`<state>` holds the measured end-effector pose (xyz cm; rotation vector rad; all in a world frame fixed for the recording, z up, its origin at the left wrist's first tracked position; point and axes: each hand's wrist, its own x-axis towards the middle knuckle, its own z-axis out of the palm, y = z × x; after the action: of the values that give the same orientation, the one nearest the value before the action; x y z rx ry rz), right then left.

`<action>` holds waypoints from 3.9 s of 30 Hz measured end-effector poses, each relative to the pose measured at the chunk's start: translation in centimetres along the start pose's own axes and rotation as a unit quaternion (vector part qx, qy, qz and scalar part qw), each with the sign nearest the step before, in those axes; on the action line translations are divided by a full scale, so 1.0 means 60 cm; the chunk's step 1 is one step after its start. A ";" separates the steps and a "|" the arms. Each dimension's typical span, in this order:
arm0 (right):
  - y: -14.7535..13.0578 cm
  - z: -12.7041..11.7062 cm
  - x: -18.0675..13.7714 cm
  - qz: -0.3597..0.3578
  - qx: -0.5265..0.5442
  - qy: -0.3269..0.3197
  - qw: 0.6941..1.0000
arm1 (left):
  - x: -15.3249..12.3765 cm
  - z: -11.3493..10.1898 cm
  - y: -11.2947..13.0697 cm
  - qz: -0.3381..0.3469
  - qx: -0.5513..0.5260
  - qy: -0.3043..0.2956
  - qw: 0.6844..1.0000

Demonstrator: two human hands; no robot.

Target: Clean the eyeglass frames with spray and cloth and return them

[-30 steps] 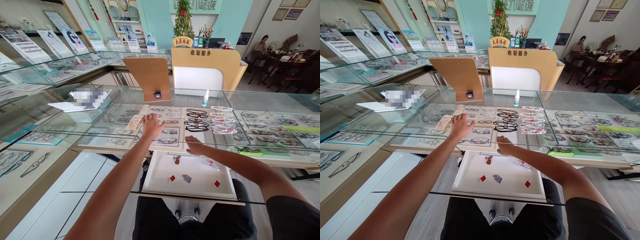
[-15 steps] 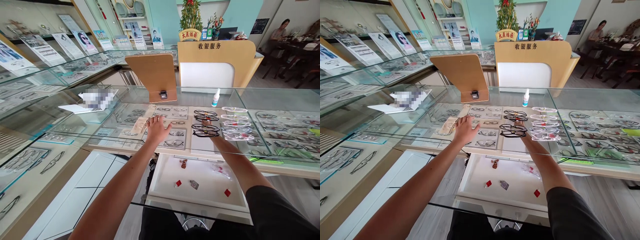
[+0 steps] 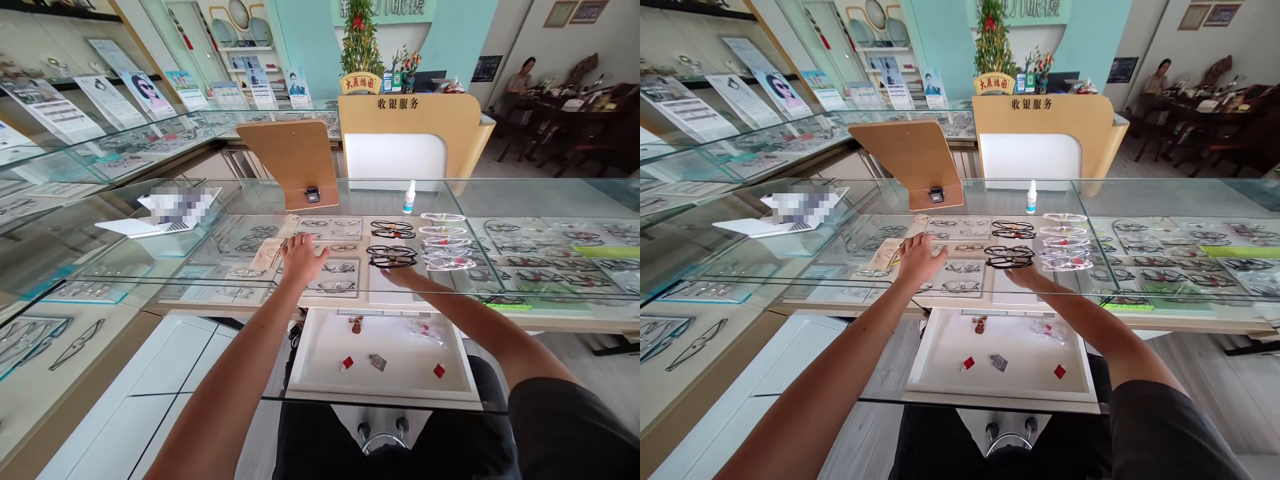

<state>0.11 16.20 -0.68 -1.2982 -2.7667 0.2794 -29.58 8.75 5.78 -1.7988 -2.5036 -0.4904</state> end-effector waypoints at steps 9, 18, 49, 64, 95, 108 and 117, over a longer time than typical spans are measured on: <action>-0.111 -0.055 -0.298 -0.128 0.122 -0.159 0.971 | 0.002 -0.008 0.010 0.000 -0.010 0.003 1.000; -0.134 -0.268 -0.247 -0.156 0.067 0.048 0.984 | 0.000 -0.004 0.011 0.002 -0.016 0.017 1.000; -0.173 -0.240 -0.039 -0.165 0.082 0.085 0.979 | -0.013 -0.028 0.022 -0.051 0.029 0.024 0.998; -0.177 -0.008 -0.164 -0.176 0.027 -0.172 0.969 | -0.020 -0.045 -0.020 -0.033 0.017 -0.017 0.999; -0.178 0.199 0.176 -0.084 -0.111 -0.033 0.990 | -0.018 -0.037 -0.050 -0.082 0.017 -0.008 0.996; -0.184 0.138 0.136 -0.058 -0.086 -0.072 0.992 | -0.014 -0.033 -0.053 -0.077 0.000 0.000 0.997; -0.228 0.026 -0.028 -0.085 0.057 -0.215 0.971 | -0.012 -0.035 -0.053 -0.077 -0.016 0.000 0.997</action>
<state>-9.35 6.14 0.45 -1.0706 -3.1267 0.7785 -32.63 6.60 6.83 -1.6221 -2.6631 -0.5371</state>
